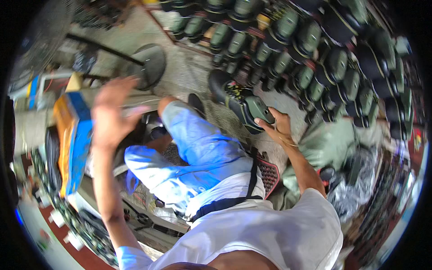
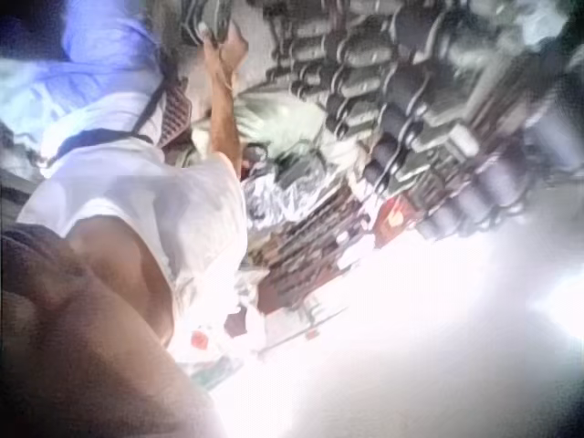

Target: The person applies glue to the bottom edges of multiple shoes using a thin applicator tool, and places each shoe back onto a rack.

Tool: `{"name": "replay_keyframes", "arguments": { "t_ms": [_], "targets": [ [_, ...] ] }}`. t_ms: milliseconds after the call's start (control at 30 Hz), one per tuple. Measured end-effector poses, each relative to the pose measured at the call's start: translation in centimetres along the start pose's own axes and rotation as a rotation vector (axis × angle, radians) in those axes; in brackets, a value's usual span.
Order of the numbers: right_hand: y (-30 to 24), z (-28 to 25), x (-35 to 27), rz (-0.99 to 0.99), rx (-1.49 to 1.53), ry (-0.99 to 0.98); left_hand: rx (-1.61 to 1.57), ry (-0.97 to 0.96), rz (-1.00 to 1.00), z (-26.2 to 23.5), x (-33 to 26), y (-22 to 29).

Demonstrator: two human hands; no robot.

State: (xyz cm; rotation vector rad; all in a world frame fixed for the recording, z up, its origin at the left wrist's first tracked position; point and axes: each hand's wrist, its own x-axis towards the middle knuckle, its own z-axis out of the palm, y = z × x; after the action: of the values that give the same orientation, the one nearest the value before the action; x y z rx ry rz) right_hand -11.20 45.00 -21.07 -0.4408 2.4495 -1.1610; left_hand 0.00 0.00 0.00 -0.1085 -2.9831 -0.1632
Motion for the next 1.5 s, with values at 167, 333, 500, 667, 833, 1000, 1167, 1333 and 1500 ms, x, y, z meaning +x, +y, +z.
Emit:
{"name": "replay_keyframes", "arguments": {
  "t_ms": [167, 333, 500, 667, 833, 1000, 1167, 1333, 1500],
  "targets": [
    [-24.4, -3.6, 2.0, -1.084, -0.265, -0.102, 0.194, 0.084, -0.101, -1.3, -6.4, 3.1],
    [-37.5, 1.4, 0.2, -1.706, -0.293, -0.131, 0.541, 0.363, -0.332, -10.9, -20.6, 3.2],
    [-46.5, 10.4, 0.8, -1.893, 0.091, -0.339, 0.688, 0.478, -0.696, -11.1, -32.0, 3.3],
    [-53.4, 21.6, 7.2, -1.189, 0.466, -0.548, 0.689, 0.580, -0.907, -15.8, -36.3, -0.1],
    [-55.1, 26.9, 11.7, -1.068, 0.349, -0.721, 0.631, 0.500, -0.969, -20.2, -36.2, -6.4],
    [-55.5, 26.7, 11.7, -1.034, 0.300, -0.806, 0.478, 0.287, -0.892, -23.6, -34.8, -11.2],
    [-56.0, 26.7, 11.8, -1.017, 0.438, -0.908, 0.301, 0.190, -0.924, -23.1, -30.3, -13.6],
    [-56.4, 26.7, 12.7, -1.037, 0.360, -0.914, 0.305, 0.206, -0.888, -22.4, -30.8, -14.9],
    [-56.7, 26.8, 13.4, -1.042, 0.269, -0.801, 0.232, 0.171, -0.923, -23.0, -32.8, -15.1]
  ]
}}
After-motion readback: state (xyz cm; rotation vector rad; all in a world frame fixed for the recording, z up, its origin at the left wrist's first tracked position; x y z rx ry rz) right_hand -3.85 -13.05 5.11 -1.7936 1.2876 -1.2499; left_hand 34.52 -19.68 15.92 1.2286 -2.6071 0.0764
